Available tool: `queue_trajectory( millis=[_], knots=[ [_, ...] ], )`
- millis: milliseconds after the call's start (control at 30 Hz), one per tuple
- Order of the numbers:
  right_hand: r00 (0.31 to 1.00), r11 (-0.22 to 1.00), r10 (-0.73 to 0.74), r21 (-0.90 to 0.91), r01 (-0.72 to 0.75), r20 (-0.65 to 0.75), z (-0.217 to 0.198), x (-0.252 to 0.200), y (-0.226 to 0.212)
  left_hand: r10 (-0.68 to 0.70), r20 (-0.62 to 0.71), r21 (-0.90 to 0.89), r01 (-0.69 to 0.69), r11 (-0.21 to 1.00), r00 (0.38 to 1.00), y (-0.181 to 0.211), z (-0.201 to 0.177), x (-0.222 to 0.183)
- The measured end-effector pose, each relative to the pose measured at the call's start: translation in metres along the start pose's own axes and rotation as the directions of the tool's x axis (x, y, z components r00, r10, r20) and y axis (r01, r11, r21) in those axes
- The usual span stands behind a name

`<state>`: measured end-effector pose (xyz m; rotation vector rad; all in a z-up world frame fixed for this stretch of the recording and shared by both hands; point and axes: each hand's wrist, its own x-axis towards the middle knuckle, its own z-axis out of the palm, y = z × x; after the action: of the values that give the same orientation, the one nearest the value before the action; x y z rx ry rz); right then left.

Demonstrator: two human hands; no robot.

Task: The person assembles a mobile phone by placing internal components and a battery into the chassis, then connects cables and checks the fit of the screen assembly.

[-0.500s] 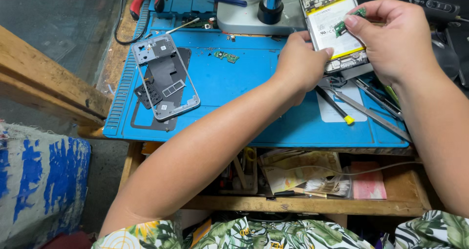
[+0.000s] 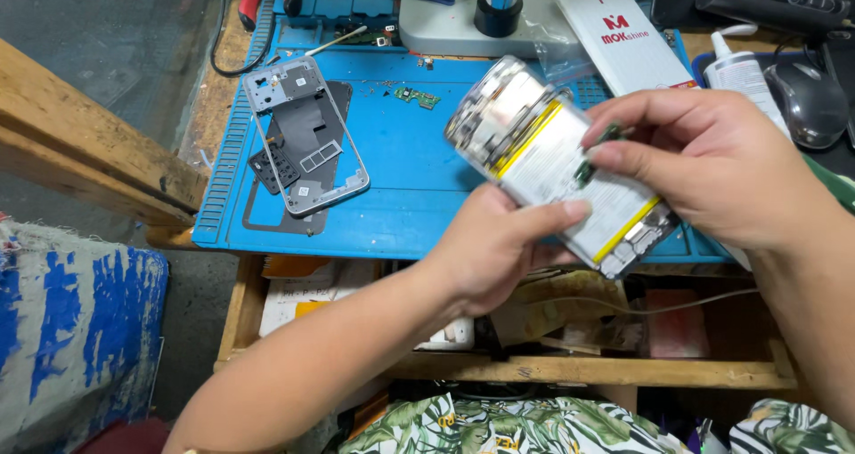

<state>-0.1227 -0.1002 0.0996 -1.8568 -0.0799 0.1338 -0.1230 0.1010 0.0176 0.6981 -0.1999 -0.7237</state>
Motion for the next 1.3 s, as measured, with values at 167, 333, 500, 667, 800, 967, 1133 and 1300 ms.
queue_trajectory(
  millis=[167,333,500,667,800,967,1133,1300],
  knots=[
    [0.942,0.938,-0.335,-0.086,0.337,0.039,-0.021,-0.008,0.011,0.058,-0.1,0.002,-0.058,0.998,0.993,0.001,0.002,-0.032],
    [0.902,0.858,-0.42,0.282,0.43,-0.1,-0.043,-0.037,0.041,0.279,-0.124,-0.017,-0.284,0.959,0.952,0.006,-0.001,-0.042],
    [0.898,0.914,-0.329,0.14,0.381,-0.292,0.008,-0.076,0.063,0.341,-0.176,0.0,-0.346,0.938,0.923,0.005,-0.007,-0.045],
    [0.904,0.933,-0.269,0.144,0.33,-0.333,0.037,-0.06,0.058,0.269,-0.216,0.02,-0.271,0.962,0.939,0.003,-0.009,-0.045],
    [0.907,0.909,-0.234,0.253,0.332,-0.35,0.039,-0.047,0.055,0.321,-0.167,0.048,-0.318,0.947,0.932,-0.002,-0.009,-0.046],
    [0.913,0.908,-0.257,0.246,0.34,-0.317,0.034,-0.043,0.051,0.335,-0.177,0.04,-0.334,0.942,0.925,-0.006,-0.01,-0.044],
    [0.926,0.903,-0.262,0.271,0.334,-0.271,0.025,-0.039,0.044,0.36,-0.167,0.062,-0.355,0.933,0.918,-0.007,-0.012,-0.044],
    [0.934,0.903,-0.264,0.279,0.327,-0.241,0.017,-0.035,0.045,0.378,-0.141,0.085,-0.369,0.926,0.915,-0.004,-0.011,-0.044]
  ],
)
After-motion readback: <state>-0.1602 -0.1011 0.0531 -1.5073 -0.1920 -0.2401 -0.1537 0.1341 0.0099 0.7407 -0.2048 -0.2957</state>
